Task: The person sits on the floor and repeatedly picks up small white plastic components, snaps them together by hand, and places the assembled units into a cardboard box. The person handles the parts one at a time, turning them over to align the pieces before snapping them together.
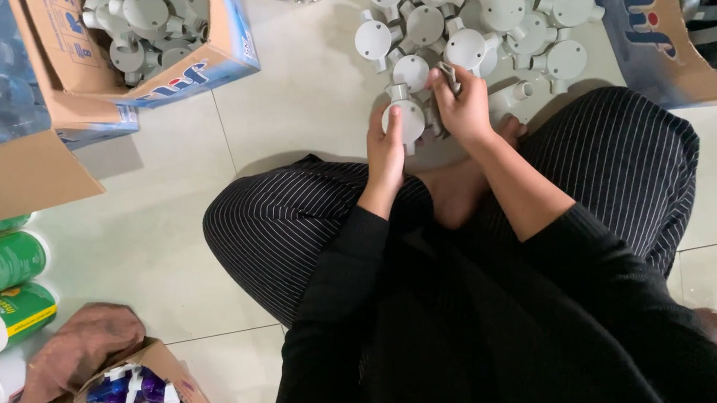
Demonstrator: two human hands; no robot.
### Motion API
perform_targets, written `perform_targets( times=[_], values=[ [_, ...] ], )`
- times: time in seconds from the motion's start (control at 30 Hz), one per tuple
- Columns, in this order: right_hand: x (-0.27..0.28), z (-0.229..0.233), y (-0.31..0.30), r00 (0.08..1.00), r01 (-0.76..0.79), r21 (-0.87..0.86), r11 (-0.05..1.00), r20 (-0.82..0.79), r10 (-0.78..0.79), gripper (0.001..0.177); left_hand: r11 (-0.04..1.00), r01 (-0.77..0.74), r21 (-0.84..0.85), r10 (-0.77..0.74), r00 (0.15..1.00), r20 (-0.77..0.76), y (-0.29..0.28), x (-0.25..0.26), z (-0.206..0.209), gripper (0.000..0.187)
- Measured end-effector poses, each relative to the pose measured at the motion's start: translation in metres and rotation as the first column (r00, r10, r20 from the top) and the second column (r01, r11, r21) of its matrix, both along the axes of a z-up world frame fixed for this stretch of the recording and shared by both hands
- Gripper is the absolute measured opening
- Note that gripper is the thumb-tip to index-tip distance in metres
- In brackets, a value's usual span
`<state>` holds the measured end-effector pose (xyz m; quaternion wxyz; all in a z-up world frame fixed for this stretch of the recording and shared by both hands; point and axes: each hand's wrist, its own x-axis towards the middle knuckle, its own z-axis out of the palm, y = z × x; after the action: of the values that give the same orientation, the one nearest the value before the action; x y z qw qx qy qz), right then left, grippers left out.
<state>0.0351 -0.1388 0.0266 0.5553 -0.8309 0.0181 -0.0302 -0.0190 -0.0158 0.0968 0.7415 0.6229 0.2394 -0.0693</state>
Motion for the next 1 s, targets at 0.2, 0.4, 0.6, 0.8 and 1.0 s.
perform_targets(
  times=[0.2, 0.4, 0.6, 0.8, 1.0],
  values=[
    [-0.011, 0.046, 0.009, 0.910, -0.367, -0.063, 0.928, 0.180, 0.373, 0.026, 0.996, 0.078, -0.050, -0.083, 0.992, -0.096, 0.009, 0.014, 0.032, 0.073],
    [-0.025, 0.039, 0.010, 0.873, -0.487, -0.024, 0.873, 0.004, 0.487, 0.027, 0.929, 0.367, -0.049, -0.368, 0.929, -0.023, 0.034, 0.010, -0.030, 0.045],
    [-0.026, 0.038, 0.005, 0.885, -0.466, -0.172, 0.868, -0.059, 0.463, 0.030, 0.879, 0.450, -0.156, -0.450, 0.892, 0.036, 0.038, 0.010, -0.025, 0.044],
    [-0.029, 0.020, -0.001, 0.928, -0.269, -0.421, 0.866, 0.128, 0.351, 0.024, 0.882, 0.420, -0.215, -0.437, 0.899, -0.035, 0.035, 0.001, -0.044, 0.052],
    [0.001, -0.034, -0.014, 0.963, -0.092, -0.415, 0.905, 0.195, 0.187, 0.043, 0.773, 0.628, -0.094, -0.630, 0.740, -0.235, 0.030, 0.006, 0.021, 0.056]
  ],
)
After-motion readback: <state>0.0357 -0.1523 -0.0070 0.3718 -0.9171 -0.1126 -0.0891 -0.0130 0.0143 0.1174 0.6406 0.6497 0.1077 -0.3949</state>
